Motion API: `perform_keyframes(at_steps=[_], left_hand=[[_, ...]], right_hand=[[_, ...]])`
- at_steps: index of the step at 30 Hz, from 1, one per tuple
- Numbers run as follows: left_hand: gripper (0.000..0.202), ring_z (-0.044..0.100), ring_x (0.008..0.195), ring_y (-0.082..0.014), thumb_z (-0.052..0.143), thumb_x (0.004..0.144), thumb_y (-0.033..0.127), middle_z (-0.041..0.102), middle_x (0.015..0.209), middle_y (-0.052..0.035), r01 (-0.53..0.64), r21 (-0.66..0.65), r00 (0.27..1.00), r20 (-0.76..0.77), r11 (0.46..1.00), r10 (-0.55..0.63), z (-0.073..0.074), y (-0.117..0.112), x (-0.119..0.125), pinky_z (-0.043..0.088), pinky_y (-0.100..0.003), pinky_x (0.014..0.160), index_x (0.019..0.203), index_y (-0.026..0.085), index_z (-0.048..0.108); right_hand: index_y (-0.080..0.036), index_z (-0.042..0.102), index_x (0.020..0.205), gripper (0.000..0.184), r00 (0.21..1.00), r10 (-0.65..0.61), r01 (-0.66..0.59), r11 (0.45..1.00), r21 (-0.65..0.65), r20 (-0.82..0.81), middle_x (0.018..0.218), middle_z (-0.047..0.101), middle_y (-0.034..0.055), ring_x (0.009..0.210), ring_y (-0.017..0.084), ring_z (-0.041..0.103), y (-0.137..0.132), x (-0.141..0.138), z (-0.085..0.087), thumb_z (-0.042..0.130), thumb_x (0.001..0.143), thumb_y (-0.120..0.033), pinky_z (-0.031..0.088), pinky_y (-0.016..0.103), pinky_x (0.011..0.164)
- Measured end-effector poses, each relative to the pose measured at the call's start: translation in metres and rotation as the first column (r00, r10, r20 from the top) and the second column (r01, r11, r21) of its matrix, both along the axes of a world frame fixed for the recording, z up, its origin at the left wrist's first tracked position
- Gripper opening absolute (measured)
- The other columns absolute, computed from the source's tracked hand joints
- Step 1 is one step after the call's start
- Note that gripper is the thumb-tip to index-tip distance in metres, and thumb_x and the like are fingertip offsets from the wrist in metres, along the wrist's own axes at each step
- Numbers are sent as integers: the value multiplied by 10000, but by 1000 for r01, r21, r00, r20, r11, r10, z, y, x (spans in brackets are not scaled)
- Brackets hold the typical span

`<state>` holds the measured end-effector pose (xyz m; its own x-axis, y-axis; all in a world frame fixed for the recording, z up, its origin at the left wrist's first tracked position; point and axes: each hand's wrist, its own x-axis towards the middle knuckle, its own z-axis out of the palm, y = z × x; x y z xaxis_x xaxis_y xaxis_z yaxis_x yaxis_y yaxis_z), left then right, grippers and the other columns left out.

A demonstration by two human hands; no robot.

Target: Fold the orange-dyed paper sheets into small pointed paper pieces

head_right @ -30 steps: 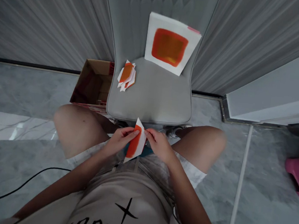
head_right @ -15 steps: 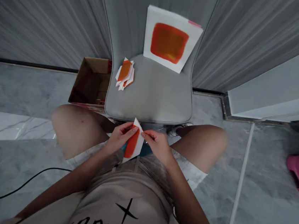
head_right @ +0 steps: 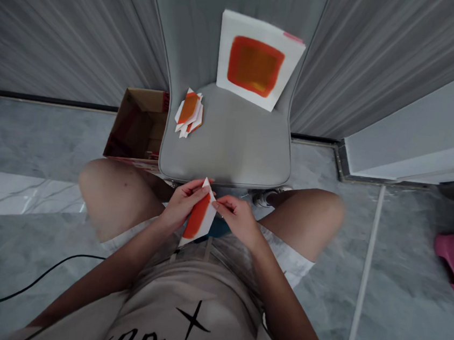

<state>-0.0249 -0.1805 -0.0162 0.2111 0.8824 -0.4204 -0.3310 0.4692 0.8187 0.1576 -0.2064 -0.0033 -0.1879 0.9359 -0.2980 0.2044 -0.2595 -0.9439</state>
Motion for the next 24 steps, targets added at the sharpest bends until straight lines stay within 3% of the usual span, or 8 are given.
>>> perform_keyframes(at_steps=[7,16,24], left_hand=[[409,704,840,-177,888,731,552,801,955,-65,6,62,1000,-25,998,-5,1,1,0,545,-264,769,911,188,836],[397,698,727,-150,931,683,519,792,857,-43,-36,-86,997,69,996,42,-5,-1,4,541,-252,685,893,198,832],[433,734,803,-171,929,677,536,812,944,-64,-101,-78,992,72,992,107,-1,2,5,563,-270,744,937,202,832]], right_hand=[[-222,762,900,273,1000,29,-30,1000,7,6,809,749,22,695,164,624,0,-1,-2,675,898,-480,489,292,650],[-214,766,942,297,995,-45,43,999,-30,-92,917,797,53,796,195,707,-6,-6,-15,729,849,-493,544,317,730],[-228,790,944,308,999,-51,50,997,67,16,881,793,39,763,197,693,-1,-9,-12,666,916,-508,531,315,703]])
